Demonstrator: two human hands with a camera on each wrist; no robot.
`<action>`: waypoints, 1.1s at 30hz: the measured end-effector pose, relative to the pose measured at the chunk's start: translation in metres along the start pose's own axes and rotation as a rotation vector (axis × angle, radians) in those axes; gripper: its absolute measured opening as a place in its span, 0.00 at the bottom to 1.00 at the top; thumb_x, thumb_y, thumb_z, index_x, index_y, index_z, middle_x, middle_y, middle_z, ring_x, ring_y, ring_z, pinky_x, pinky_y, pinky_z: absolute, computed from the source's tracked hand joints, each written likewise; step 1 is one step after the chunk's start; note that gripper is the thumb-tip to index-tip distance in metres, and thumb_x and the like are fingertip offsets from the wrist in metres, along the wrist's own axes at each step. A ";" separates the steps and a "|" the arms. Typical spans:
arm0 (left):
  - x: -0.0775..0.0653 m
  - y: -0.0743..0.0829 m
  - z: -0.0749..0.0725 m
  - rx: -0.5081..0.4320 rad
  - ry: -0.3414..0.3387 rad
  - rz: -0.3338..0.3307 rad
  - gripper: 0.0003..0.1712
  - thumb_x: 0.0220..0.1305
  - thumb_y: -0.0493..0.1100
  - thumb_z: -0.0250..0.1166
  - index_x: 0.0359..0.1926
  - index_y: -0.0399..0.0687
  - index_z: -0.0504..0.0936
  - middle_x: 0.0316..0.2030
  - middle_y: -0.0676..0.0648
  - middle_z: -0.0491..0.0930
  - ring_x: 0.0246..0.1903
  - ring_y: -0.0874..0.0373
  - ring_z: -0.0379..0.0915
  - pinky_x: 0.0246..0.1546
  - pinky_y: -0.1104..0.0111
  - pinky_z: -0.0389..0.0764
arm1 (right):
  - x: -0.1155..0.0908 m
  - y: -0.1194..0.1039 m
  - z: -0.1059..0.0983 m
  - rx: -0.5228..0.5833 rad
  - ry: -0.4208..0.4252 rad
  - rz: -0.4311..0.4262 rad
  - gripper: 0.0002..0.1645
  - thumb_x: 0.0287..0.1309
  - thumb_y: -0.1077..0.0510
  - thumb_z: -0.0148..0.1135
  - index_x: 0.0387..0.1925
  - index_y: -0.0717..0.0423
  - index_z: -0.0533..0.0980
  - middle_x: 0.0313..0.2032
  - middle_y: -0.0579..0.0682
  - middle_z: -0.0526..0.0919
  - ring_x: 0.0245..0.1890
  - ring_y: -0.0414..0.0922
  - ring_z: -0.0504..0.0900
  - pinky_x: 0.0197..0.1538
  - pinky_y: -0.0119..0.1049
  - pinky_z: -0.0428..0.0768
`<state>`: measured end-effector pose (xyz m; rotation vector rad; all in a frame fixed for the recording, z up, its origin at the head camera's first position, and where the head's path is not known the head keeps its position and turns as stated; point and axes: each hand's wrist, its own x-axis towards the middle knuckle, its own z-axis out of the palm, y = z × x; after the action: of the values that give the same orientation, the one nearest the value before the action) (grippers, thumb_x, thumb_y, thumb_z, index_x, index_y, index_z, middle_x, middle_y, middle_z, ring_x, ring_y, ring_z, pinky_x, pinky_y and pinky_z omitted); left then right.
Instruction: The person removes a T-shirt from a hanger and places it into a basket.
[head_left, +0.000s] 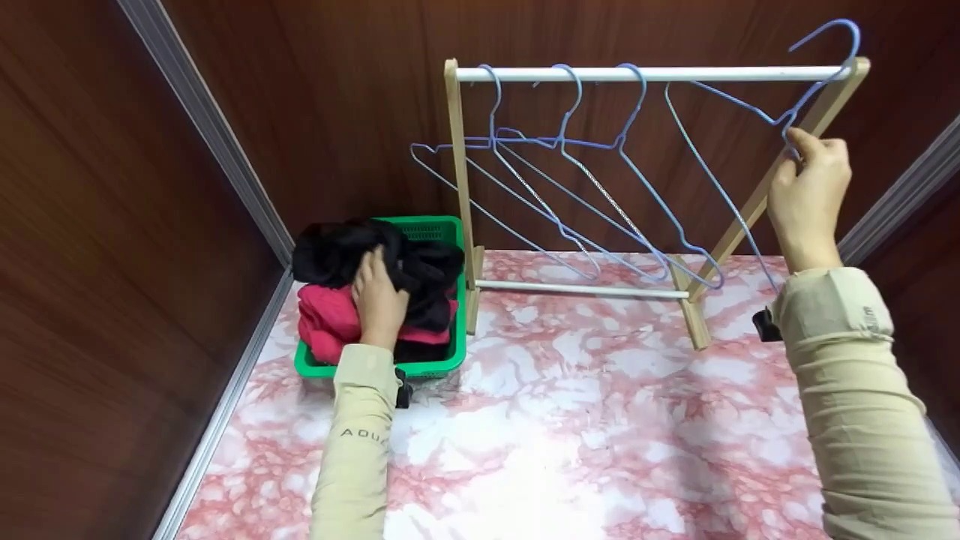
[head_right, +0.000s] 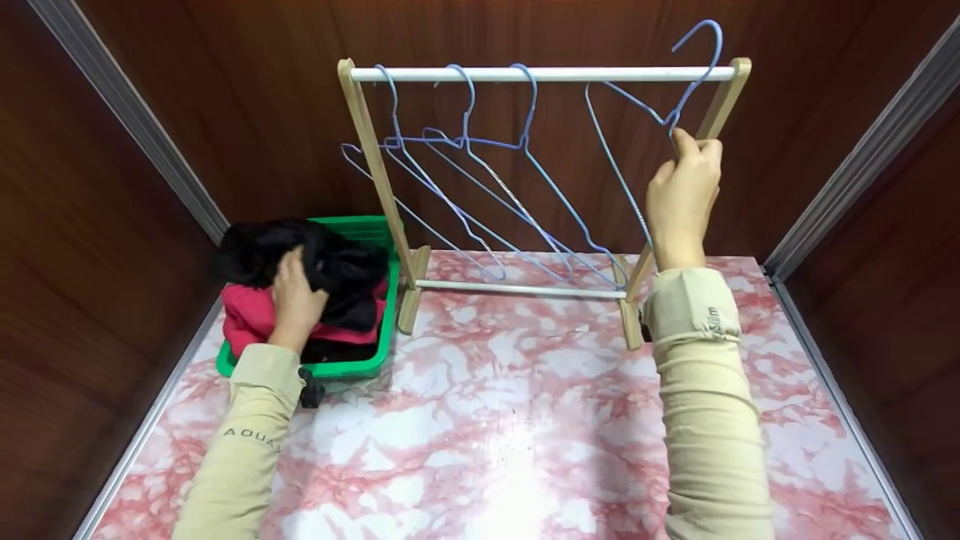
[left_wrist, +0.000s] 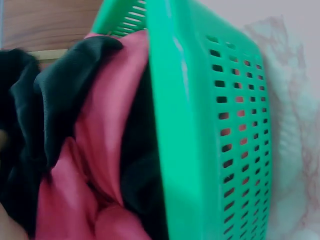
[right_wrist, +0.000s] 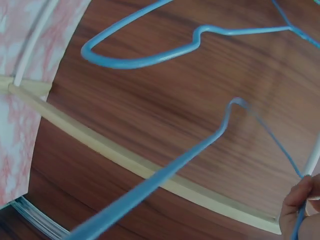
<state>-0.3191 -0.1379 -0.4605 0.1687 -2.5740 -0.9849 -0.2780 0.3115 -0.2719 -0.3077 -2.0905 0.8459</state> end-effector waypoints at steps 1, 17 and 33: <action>0.000 0.000 0.001 0.030 -0.067 -0.008 0.46 0.57 0.36 0.65 0.72 0.47 0.51 0.71 0.39 0.51 0.70 0.40 0.48 0.69 0.45 0.51 | 0.001 0.000 0.001 -0.010 -0.018 0.012 0.24 0.59 0.70 0.43 0.55 0.61 0.76 0.42 0.54 0.73 0.44 0.46 0.71 0.56 0.44 0.70; -0.007 -0.004 0.018 0.253 -0.432 -0.006 0.34 0.72 0.52 0.35 0.74 0.44 0.46 0.75 0.40 0.43 0.74 0.40 0.34 0.71 0.43 0.36 | 0.000 0.004 0.003 -0.095 -0.164 0.081 0.27 0.57 0.73 0.40 0.56 0.63 0.75 0.52 0.66 0.76 0.57 0.61 0.73 0.64 0.49 0.68; -0.006 -0.008 0.020 0.264 -0.307 -0.095 0.32 0.73 0.54 0.39 0.73 0.47 0.52 0.74 0.42 0.47 0.74 0.42 0.39 0.72 0.46 0.40 | -0.010 0.021 -0.005 -0.102 -0.274 0.006 0.25 0.62 0.61 0.47 0.60 0.64 0.70 0.53 0.69 0.76 0.52 0.61 0.74 0.59 0.51 0.67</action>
<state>-0.3217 -0.1302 -0.4805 0.2276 -2.9997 -0.7460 -0.2696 0.3241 -0.2896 -0.2637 -2.3937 0.8242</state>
